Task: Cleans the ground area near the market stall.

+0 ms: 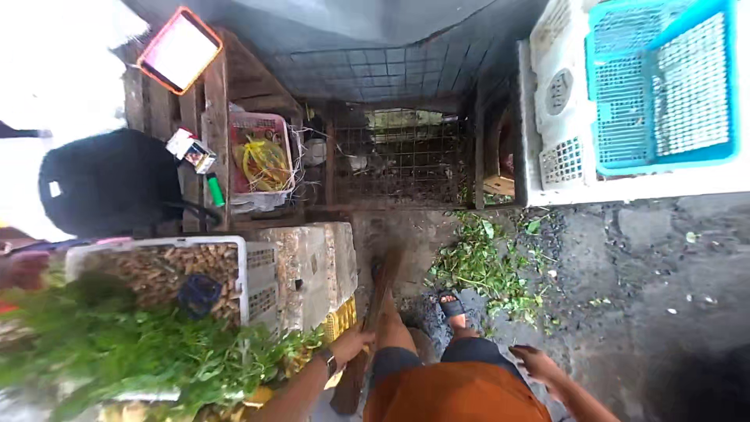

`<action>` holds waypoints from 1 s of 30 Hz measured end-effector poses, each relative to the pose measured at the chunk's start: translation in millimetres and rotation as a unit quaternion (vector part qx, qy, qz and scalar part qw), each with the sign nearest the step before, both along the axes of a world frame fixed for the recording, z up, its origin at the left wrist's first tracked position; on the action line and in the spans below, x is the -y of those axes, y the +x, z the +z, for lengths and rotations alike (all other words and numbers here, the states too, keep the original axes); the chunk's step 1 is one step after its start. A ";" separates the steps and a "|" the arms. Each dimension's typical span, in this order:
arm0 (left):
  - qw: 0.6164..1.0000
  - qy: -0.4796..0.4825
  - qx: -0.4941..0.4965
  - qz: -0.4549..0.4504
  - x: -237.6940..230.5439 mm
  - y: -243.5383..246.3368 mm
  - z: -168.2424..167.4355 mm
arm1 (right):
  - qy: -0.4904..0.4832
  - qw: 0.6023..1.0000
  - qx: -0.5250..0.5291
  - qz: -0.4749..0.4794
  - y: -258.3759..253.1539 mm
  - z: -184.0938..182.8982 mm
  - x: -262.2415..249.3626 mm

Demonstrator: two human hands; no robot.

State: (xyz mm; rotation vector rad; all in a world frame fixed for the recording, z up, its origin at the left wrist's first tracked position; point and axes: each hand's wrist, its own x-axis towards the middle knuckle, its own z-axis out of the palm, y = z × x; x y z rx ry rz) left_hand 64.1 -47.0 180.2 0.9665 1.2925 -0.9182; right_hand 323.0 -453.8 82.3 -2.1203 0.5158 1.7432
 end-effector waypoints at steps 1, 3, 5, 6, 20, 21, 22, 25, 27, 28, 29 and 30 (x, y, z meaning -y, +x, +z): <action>0.999 0.033 0.010 0.034 -9.3 15.3 3.4 | 0.032 0.999 -0.001 -0.017 -1.9 19.6 -23.3; 0.994 0.091 0.033 0.056 -23.8 60.1 -7.4 | 0.126 0.991 -0.014 -0.041 -13.6 47.4 -93.7; 0.994 0.082 0.076 0.002 -19.4 89.4 -47.1 | 0.198 0.974 -0.065 -0.086 -47.2 71.3 -165.0; 0.991 0.085 0.101 -0.032 -18.1 109.2 -79.3 | 0.217 0.965 -0.078 -0.123 -56.0 79.1 -203.7; 0.938 0.027 0.156 -0.307 -82.8 131.6 -5.2 | 0.219 0.783 -0.107 -0.573 -129.9 92.9 -331.0; 0.952 -0.001 0.114 -0.284 -101.1 134.4 3.8 | 0.222 0.757 -0.100 -0.606 -131.1 84.0 -335.9; 0.960 -0.026 0.082 -0.267 -118.4 134.6 12.2 | 0.229 0.725 -0.103 -0.642 -128.9 78.6 -339.5; 0.955 0.021 0.043 -0.293 -161.2 117.4 22.1 | 0.240 0.716 -0.116 -0.645 -110.5 61.2 -339.2; 0.930 0.113 0.028 -0.348 -183.7 103.1 14.3 | 0.250 0.760 -0.112 -0.589 -88.6 33.1 -317.4; 0.916 0.154 0.014 -0.369 -193.5 98.0 12.8 | 0.250 0.777 -0.117 -0.565 -76.2 14.9 -299.1; 0.907 0.187 0.000 -0.378 -202.5 96.9 13.2 | 0.245 0.792 -0.119 -0.547 -62.2 -3.4 -277.8; 0.902 0.214 -0.010 -0.375 -210.0 99.0 13.7 | 0.226 0.808 -0.107 -0.533 -46.5 -17.5 -254.1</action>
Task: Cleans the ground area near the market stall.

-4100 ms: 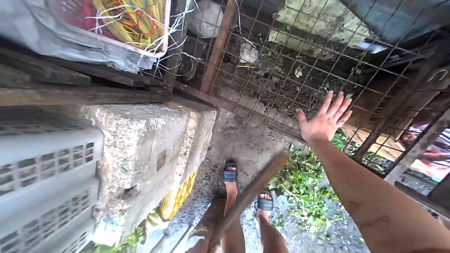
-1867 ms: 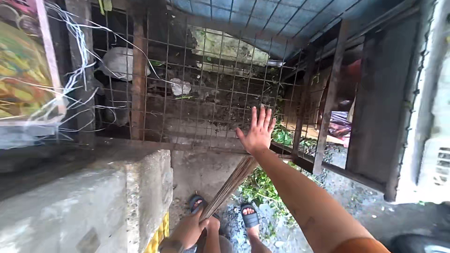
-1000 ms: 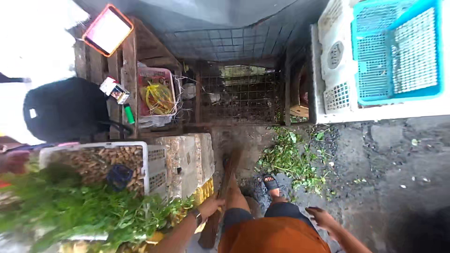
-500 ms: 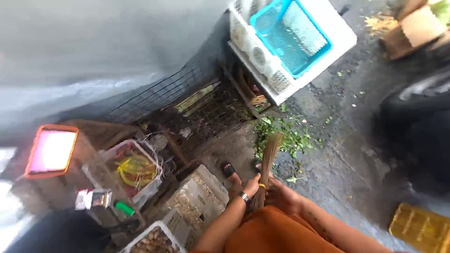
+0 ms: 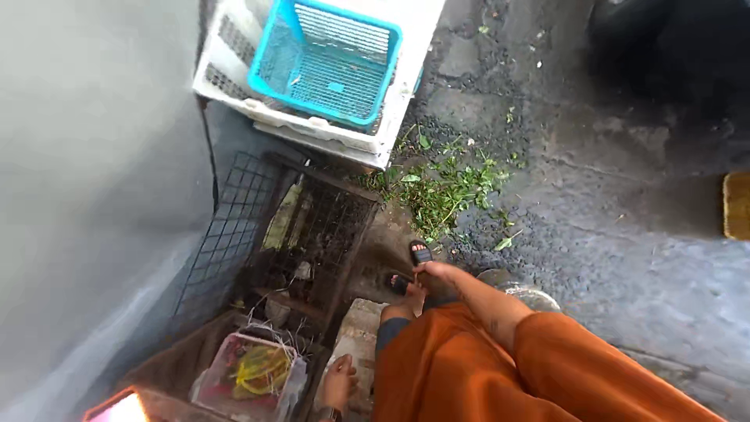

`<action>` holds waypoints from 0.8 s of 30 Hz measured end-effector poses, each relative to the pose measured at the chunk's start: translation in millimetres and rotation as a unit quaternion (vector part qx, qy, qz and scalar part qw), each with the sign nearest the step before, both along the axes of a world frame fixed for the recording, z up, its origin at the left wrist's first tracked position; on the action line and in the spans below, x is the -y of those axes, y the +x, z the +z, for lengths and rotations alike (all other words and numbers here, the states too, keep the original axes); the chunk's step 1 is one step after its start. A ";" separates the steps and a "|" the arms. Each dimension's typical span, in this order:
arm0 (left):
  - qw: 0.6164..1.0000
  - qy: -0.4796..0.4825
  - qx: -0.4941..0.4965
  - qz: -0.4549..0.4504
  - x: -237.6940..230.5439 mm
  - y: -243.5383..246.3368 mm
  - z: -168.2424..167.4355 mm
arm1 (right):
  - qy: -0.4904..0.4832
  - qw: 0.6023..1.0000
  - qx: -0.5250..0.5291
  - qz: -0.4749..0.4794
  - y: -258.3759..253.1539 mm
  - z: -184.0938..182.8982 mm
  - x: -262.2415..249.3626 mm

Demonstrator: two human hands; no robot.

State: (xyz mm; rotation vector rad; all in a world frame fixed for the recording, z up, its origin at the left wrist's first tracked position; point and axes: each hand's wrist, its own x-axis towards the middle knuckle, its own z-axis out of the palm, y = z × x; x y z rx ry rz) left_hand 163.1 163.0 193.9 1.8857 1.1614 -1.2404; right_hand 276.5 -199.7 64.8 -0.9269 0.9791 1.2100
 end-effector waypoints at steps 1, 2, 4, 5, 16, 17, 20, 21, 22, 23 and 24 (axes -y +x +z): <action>1.000 0.021 0.004 0.007 -5.0 4.1 0.6 | -0.049 0.998 0.009 0.035 15.8 -7.6 24.7; 0.999 0.031 0.008 0.009 -9.0 9.3 -0.6 | -0.108 0.987 0.031 0.110 30.5 -9.7 50.9; 0.999 0.036 0.012 -0.026 -14.8 22.2 -0.4 | -0.188 0.936 0.080 0.288 38.7 -8.7 96.9; 0.997 0.030 0.011 -0.066 -17.2 33.3 0.0 | -0.211 0.919 0.093 0.319 30.7 -2.7 114.0; 0.945 -0.040 0.002 -0.325 -10.4 238.9 -21.0 | -0.118 0.982 -0.046 -0.143 -219.8 168.0 56.7; 0.938 -0.042 -0.001 -0.344 -13.6 258.3 -22.6 | -0.097 0.971 -0.069 -0.205 -235.8 177.6 34.6; 0.932 -0.039 0.022 -0.359 -8.9 311.0 -20.9 | -0.094 0.927 -0.125 -0.342 -255.7 193.9 -9.9; 0.934 -0.035 0.032 -0.355 -9.5 321.6 -15.9 | -0.078 0.908 -0.150 -0.384 -260.9 192.6 -25.5; 0.933 -0.033 0.038 -0.356 -9.8 330.4 -10.3 | -0.055 0.884 -0.177 -0.428 -263.0 187.1 -41.3; 0.930 -0.033 0.042 -0.364 -8.9 337.9 -5.4 | -0.031 0.854 -0.207 -0.476 -260.8 175.5 -53.9; 0.925 -0.036 0.039 -0.377 -8.2 343.5 -1.4 | -0.021 0.827 -0.235 -0.511 -254.0 157.3 -61.3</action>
